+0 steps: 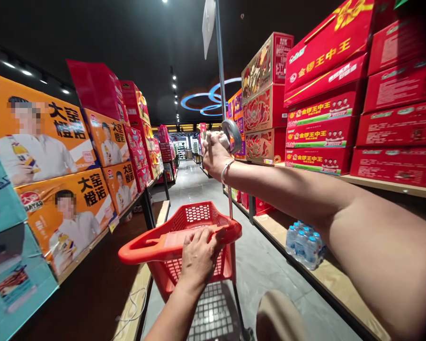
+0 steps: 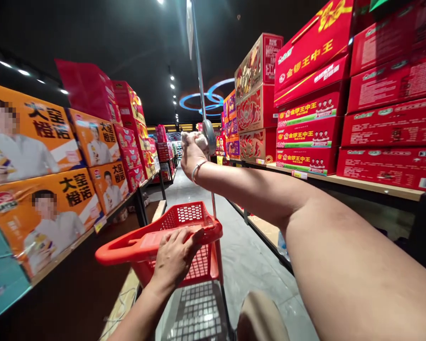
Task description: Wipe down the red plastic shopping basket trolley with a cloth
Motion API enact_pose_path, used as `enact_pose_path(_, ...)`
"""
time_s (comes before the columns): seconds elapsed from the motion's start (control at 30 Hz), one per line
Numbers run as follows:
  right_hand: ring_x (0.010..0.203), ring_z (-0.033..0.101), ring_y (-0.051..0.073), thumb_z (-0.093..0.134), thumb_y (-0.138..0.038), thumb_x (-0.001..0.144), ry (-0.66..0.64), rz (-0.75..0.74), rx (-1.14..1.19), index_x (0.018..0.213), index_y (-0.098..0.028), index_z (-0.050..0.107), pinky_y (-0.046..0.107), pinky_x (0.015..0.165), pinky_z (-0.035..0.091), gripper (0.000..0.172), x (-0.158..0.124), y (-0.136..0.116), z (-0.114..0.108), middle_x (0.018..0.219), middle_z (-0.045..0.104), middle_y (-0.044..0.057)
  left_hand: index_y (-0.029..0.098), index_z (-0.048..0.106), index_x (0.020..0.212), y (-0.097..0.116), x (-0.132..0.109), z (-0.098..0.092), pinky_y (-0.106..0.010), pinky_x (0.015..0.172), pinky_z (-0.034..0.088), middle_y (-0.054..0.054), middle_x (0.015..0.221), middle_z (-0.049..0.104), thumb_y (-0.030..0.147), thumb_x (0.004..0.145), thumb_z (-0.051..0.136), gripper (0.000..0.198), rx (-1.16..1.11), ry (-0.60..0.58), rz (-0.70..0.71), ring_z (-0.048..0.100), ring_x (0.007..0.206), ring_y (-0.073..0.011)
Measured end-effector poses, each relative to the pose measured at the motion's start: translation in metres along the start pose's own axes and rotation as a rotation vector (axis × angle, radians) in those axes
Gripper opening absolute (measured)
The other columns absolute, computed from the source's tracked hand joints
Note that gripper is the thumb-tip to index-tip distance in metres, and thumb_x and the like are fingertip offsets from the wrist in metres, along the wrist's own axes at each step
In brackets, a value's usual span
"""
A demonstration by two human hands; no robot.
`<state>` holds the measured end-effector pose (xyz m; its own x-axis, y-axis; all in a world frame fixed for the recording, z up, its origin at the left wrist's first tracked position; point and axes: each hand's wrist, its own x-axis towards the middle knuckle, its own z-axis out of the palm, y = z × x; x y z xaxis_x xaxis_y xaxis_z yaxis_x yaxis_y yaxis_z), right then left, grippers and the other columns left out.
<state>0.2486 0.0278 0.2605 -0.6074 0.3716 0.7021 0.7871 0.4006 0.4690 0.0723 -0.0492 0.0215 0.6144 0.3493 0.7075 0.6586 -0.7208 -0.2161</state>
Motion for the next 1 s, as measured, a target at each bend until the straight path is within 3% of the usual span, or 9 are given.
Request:
enact_pose_path(0.07,0.120,0.055,0.038,0.059,-0.010,0.079,-0.110,0.084,-0.233,0.068,-0.020,0.063,0.081,0.105,0.035,0.015,-0.016,-0.022,0.010,0.088,0.066,0.008,0.035,0.066,0.133,-0.003,-0.001,-0.001,-0.043,0.091,0.039,-0.005,0.122,0.072,0.034,0.099,0.057,0.034,0.010,0.004,0.006,0.063,0.112,-0.0258)
enact_pose_path(0.13,0.113,0.058,0.035,0.060,-0.007,0.080,-0.179,0.081,-0.331,0.063,-0.018,0.061,0.078,0.102,0.041,0.020,-0.033,-0.043,0.003,0.080,0.064,0.007,0.034,0.068,0.130,-0.007,-0.001,-0.003,-0.043,0.089,0.039,-0.006,0.121,0.072,0.035,0.100,0.055,0.032,0.019,-0.006,0.004,0.063,0.111,-0.0267)
enact_pose_path(0.3,0.129,0.047,0.031,0.051,-0.019,0.099,0.028,0.011,0.027,0.100,-0.021,0.069,0.072,0.111,0.036,0.018,-0.071,-0.064,-0.050,0.113,0.063,0.006,0.034,0.065,0.135,-0.028,-0.004,-0.011,-0.045,0.090,0.039,-0.007,0.120,0.071,0.042,0.100,0.053,0.038,-0.006,-0.091,0.020,0.063,0.109,-0.0285)
enact_pose_path(0.37,0.128,0.049,0.027,0.050,-0.026,0.102,0.066,0.042,0.206,0.114,-0.023,0.067,0.064,0.112,0.040,0.021,-0.098,-0.071,-0.055,0.121,0.061,0.006,0.034,0.065,0.135,-0.038,-0.006,-0.012,-0.047,0.092,0.038,-0.008,0.120,0.071,0.048,0.099,0.053,0.041,-0.017,-0.112,0.013,0.062,0.111,-0.0295)
enact_pose_path(0.47,0.118,0.055,0.024,0.055,-0.036,0.100,0.114,0.168,0.461,0.124,-0.026,0.064,0.050,0.107,0.048,0.027,-0.154,-0.096,-0.029,0.123,0.060,0.008,0.032,0.068,0.131,-0.052,-0.010,-0.011,-0.048,0.095,0.038,-0.009,0.120,0.071,0.055,0.096,0.056,0.044,-0.044,-0.129,-0.036,0.061,0.114,-0.0306)
enact_pose_path(0.6,0.118,0.057,0.025,0.059,-0.036,0.096,0.195,0.316,0.677,0.123,-0.030,0.065,0.050,0.107,0.048,0.029,-0.218,-0.135,0.039,0.120,0.061,0.008,0.028,0.074,0.119,-0.067,-0.013,-0.009,-0.051,0.101,0.036,-0.010,0.122,0.071,0.055,0.092,0.060,0.040,-0.124,-0.134,-0.132,0.059,0.120,-0.0320)
enact_pose_path(0.77,0.119,0.056,0.028,0.064,-0.040,0.090,0.306,0.632,0.747,0.120,-0.027,0.061,0.053,0.107,0.048,0.034,-0.240,-0.147,0.103,0.121,0.059,0.010,0.023,0.073,0.110,-0.066,-0.011,-0.015,-0.056,0.109,0.030,-0.011,0.122,0.071,0.054,0.099,0.047,0.042,-0.200,-0.154,-0.217,0.057,0.125,-0.0318)
enact_pose_path(0.87,0.116,0.057,0.026,0.064,-0.036,0.090,0.395,0.756,0.786,0.121,-0.026,0.058,0.050,0.104,0.051,0.032,-0.230,-0.169,0.107,0.118,0.058,0.011,0.022,0.071,0.115,-0.053,-0.009,-0.017,-0.055,0.113,0.027,-0.010,0.121,0.072,0.048,0.104,0.034,0.046,-0.239,-0.135,-0.221,0.059,0.120,-0.0284)
enact_pose_path(1.0,0.126,0.053,0.026,0.063,-0.026,0.091,0.488,0.621,0.752,0.125,-0.033,0.056,0.051,0.110,0.048,0.036,-0.213,-0.219,0.090,0.124,0.055,0.009,0.016,0.071,0.115,-0.043,-0.012,-0.014,-0.049,0.108,0.035,-0.012,0.104,0.072,0.052,0.105,0.016,0.067,-0.273,-0.125,-0.213,0.061,0.105,-0.0273)
